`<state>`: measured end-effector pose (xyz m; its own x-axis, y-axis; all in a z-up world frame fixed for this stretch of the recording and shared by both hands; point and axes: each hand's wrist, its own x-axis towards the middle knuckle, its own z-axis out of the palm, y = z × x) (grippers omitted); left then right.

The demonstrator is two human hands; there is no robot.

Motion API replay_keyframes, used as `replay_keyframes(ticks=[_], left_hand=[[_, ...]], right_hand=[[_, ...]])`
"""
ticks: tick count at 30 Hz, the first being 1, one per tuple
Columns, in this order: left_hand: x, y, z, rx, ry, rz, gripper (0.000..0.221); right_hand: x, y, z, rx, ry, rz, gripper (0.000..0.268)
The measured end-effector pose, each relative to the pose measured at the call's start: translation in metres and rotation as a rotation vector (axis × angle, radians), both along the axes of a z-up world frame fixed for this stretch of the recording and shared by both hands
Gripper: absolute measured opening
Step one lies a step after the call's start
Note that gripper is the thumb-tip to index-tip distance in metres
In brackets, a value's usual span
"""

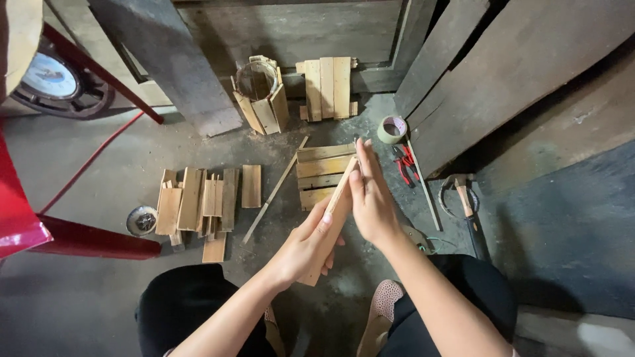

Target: Sanding the edges and surfaces of small wooden blocks using sandpaper in a workshop setting.

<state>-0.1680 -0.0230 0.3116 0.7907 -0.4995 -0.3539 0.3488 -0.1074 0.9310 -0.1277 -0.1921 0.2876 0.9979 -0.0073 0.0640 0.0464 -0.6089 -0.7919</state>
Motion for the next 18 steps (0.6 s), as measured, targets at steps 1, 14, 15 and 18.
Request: replay_keyframes(ticks=[1, 14, 15, 18], left_hand=[[0.000, 0.001, -0.001, 0.011, 0.003, -0.023, 0.057], [-0.003, 0.005, -0.018, -0.028, -0.024, -0.059, 0.056], [-0.002, 0.006, -0.014, -0.029, -0.025, -0.060, 0.056], [-0.001, 0.008, -0.009, -0.014, -0.002, -0.036, 0.056]], right_hand=[[0.003, -0.002, -0.001, 0.041, 0.010, -0.010, 0.062], [0.000, -0.005, -0.004, 0.042, 0.048, -0.026, 0.065], [-0.005, -0.003, -0.005, 0.042, 0.047, -0.026, 0.065], [-0.011, 0.000, -0.007, 0.014, 0.052, 0.008, 0.063]])
